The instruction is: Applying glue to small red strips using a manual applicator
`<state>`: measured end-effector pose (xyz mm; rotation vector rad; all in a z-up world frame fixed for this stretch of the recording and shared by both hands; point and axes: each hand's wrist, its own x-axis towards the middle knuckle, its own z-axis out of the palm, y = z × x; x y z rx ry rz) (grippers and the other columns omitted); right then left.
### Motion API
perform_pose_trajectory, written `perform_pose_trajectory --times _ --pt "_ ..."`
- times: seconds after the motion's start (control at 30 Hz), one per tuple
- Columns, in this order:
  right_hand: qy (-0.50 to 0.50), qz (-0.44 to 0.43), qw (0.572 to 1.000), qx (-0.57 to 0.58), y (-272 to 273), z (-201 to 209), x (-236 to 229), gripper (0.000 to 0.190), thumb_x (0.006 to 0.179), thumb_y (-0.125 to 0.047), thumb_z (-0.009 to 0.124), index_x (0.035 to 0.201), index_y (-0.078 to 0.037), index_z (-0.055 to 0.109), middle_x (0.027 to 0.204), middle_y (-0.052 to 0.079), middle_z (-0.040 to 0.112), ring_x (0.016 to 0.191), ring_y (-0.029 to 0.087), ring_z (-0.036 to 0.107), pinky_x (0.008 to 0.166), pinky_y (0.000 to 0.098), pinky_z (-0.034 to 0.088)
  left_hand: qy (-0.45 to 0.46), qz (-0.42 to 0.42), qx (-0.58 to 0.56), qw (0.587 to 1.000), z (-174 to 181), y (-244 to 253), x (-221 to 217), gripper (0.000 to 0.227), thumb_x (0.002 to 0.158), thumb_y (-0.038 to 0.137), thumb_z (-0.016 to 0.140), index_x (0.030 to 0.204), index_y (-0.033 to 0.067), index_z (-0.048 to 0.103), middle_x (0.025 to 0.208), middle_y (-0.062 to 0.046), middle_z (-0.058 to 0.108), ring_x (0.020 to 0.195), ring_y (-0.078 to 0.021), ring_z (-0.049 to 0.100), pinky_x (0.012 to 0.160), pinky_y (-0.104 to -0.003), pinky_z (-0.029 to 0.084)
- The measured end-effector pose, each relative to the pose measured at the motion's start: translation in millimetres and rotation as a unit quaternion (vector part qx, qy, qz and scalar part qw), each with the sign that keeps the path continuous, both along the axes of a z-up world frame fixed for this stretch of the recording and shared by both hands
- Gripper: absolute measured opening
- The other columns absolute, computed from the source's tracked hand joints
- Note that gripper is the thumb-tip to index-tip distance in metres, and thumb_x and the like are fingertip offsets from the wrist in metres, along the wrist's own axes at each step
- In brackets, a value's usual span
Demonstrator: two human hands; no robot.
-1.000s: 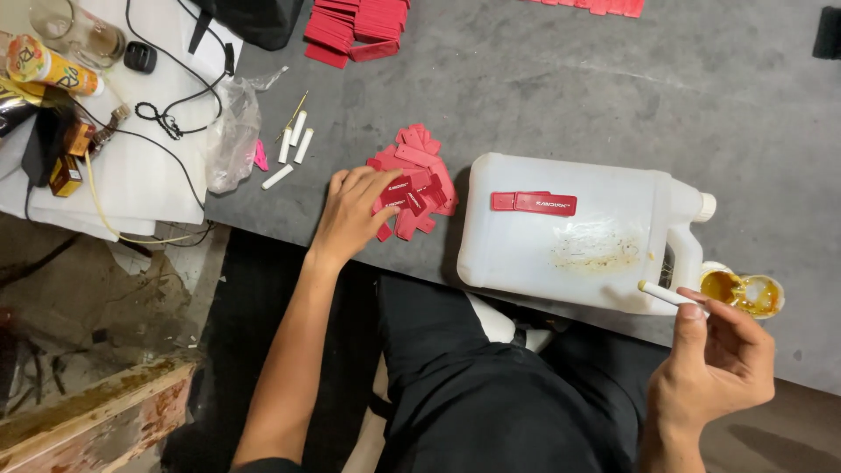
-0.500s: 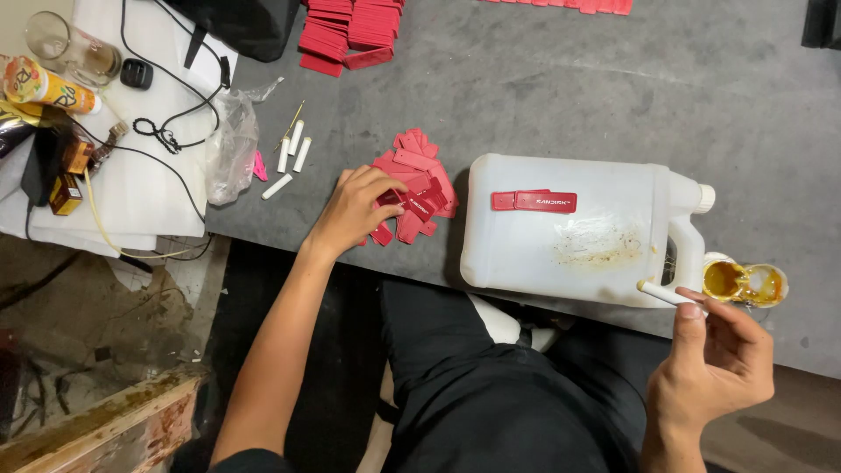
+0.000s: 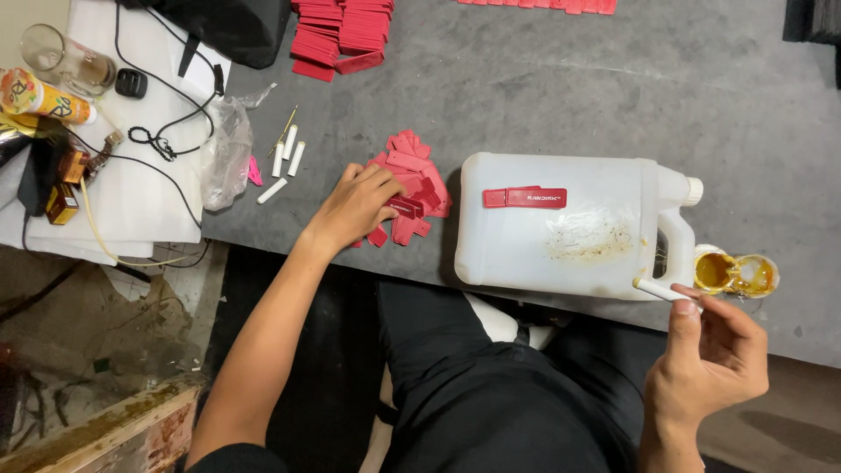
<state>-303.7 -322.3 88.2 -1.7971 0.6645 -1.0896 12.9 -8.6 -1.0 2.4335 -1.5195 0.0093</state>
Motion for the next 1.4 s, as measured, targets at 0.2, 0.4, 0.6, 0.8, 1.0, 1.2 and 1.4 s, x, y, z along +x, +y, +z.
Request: perform_pose_trajectory --times 0.2,0.4,0.6,0.8,1.0,1.2,1.4 --pt "0.002 -0.010 1.000 -0.010 -1 4 -1 0.016 0.114 0.010 0.072 0.123 0.011 0.058 0.114 0.029 0.068 0.108 0.034 0.072 0.107 0.0401 0.060 0.196 0.079 -0.008 0.977 33 -7 -1 0.013 0.087 0.019 0.078 0.089 0.0165 0.065 0.088 0.005 0.066 0.089 -0.0170 0.060 0.096 -0.035 0.034" --pt "-0.012 -0.018 1.000 0.006 -6 -5 -1 0.016 0.112 0.009 0.070 0.121 0.010 0.057 0.113 0.029 0.067 0.107 0.036 0.072 0.106 0.0415 0.061 0.374 0.189 -0.179 0.890 98 -59 -28 0.018 0.086 0.006 0.078 0.101 0.0140 0.077 0.083 0.006 0.068 0.068 -0.0064 0.048 0.069 -0.020 0.044" --pt "-0.003 -0.019 1.000 0.018 -3 4 1 0.016 0.111 0.004 0.070 0.121 0.007 0.058 0.111 0.026 0.068 0.106 0.035 0.073 0.103 0.0385 0.060 0.355 0.046 -0.169 0.918 120 -135 -49 0.012 0.093 0.018 0.071 0.103 0.0125 0.076 0.097 0.000 0.078 0.078 -0.0130 0.062 0.073 -0.027 0.045" --pt "-0.020 -0.054 0.998 0.025 -13 3 -8 0.016 0.109 0.004 0.072 0.118 0.007 0.059 0.109 0.026 0.068 0.103 0.035 0.074 0.102 0.0394 0.063 0.118 -0.003 -0.101 0.988 90 -158 -59 0.024 0.094 0.028 0.074 0.113 0.0133 0.072 0.113 0.000 0.066 0.102 -0.0240 0.057 0.084 -0.041 0.041" --pt "0.009 -0.067 0.997 0.036 -18 2 -11 0.016 0.110 0.001 0.072 0.120 0.004 0.060 0.111 0.024 0.070 0.104 0.032 0.074 0.100 0.0347 0.060 0.090 0.097 -0.178 0.975 112 -120 -63 0.025 0.102 0.024 0.062 0.121 0.0101 0.070 0.123 -0.004 0.070 0.112 -0.0262 0.061 0.094 -0.043 0.041" --pt "0.007 -0.035 0.999 0.031 -17 1 -1 0.016 0.111 0.003 0.071 0.120 0.005 0.059 0.113 0.025 0.070 0.107 0.034 0.074 0.103 0.0372 0.060 0.117 0.305 -0.142 0.934 72 -28 -61 0.023 0.100 0.015 0.059 0.118 0.0100 0.071 0.114 -0.004 0.072 0.103 -0.0271 0.060 0.094 -0.041 0.044" --pt "-0.001 -0.004 1.000 -0.001 -16 1 7 0.015 0.114 0.006 0.072 0.120 0.008 0.058 0.112 0.027 0.068 0.107 0.033 0.072 0.108 0.0404 0.060 0.038 0.276 -0.068 0.958 24 29 -80 0.039 0.088 0.003 0.068 0.127 0.0121 0.068 0.123 -0.006 0.064 0.104 -0.0323 0.059 0.088 -0.047 0.046"
